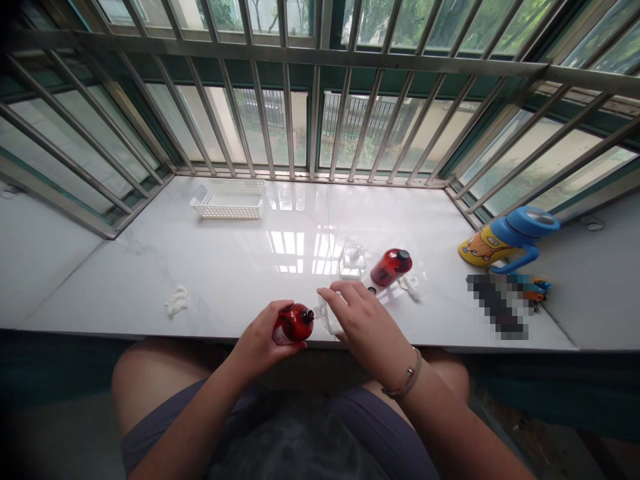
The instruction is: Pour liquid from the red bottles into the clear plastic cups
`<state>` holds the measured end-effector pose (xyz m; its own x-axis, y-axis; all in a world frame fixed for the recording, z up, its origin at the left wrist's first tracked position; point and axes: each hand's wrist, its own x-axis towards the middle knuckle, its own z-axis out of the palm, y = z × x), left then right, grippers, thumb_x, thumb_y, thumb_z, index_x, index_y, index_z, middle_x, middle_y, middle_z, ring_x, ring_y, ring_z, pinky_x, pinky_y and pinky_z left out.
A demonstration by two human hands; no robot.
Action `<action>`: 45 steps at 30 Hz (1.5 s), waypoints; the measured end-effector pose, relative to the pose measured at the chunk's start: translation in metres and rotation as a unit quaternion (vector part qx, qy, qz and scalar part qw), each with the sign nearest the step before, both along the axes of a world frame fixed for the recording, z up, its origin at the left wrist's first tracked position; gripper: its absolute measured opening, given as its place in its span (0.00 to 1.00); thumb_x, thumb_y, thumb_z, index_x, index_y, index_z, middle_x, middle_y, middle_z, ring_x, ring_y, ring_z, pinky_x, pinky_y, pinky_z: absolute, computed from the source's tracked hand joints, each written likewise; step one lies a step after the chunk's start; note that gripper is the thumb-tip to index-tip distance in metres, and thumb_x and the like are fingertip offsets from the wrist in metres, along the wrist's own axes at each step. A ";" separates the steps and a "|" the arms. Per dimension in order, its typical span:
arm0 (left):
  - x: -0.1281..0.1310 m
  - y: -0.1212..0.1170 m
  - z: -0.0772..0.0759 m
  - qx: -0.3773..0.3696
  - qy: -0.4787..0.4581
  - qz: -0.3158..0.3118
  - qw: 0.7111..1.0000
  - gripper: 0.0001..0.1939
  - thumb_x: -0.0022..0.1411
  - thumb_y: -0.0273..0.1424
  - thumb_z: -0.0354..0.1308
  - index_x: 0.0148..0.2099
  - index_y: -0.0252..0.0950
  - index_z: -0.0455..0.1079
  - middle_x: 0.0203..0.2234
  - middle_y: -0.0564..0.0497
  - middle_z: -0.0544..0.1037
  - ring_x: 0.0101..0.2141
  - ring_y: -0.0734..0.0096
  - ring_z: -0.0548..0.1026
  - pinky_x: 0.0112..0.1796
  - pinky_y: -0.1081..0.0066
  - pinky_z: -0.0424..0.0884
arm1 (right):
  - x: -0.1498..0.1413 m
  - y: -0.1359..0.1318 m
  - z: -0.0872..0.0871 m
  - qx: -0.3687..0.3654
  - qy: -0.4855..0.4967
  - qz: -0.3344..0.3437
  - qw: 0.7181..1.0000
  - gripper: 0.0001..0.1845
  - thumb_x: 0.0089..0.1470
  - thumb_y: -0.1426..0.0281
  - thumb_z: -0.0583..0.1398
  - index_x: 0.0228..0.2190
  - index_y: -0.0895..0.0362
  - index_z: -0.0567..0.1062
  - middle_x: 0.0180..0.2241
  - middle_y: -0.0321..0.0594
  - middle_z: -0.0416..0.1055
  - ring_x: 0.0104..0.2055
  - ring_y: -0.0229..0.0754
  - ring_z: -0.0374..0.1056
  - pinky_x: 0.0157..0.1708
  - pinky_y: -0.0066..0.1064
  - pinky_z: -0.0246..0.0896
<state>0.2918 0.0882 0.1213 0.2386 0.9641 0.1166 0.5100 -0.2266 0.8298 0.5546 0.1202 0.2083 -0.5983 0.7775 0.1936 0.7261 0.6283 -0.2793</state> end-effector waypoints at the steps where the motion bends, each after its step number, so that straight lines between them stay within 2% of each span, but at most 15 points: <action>1: 0.000 0.000 0.000 0.001 -0.002 0.001 1.000 0.41 0.53 0.33 0.79 0.64 0.46 0.64 0.56 0.47 0.77 0.55 0.53 0.79 0.56 0.52 0.76 | 0.000 0.000 0.000 0.000 -0.002 0.001 1.000 0.49 0.44 0.86 0.64 0.65 0.48 0.65 0.58 0.48 0.71 0.61 0.60 0.68 0.60 0.57 0.71; 21: 0.000 0.000 0.000 -0.003 -0.006 0.000 1.000 0.41 0.53 0.33 0.80 0.64 0.46 0.63 0.57 0.47 0.77 0.55 0.55 0.79 0.57 0.54 0.75 | -0.003 0.001 0.006 0.014 -0.027 0.003 1.000 0.48 0.46 0.87 0.66 0.66 0.50 0.66 0.60 0.49 0.71 0.61 0.61 0.68 0.61 0.56 0.70; 45: 0.000 0.001 0.000 0.007 -0.007 0.005 1.000 0.42 0.52 0.33 0.80 0.64 0.46 0.64 0.57 0.48 0.78 0.55 0.55 0.79 0.56 0.56 0.76 | -0.005 0.002 0.008 0.056 -0.074 0.024 0.995 0.47 0.48 0.85 0.69 0.67 0.57 0.65 0.59 0.53 0.71 0.60 0.59 0.67 0.60 0.52 0.71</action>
<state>0.2916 0.0889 0.1209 0.2278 0.9646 0.1329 0.5003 -0.2331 0.8339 0.5495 0.1222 0.2164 -0.6629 0.7254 0.1852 0.7220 0.6849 -0.0981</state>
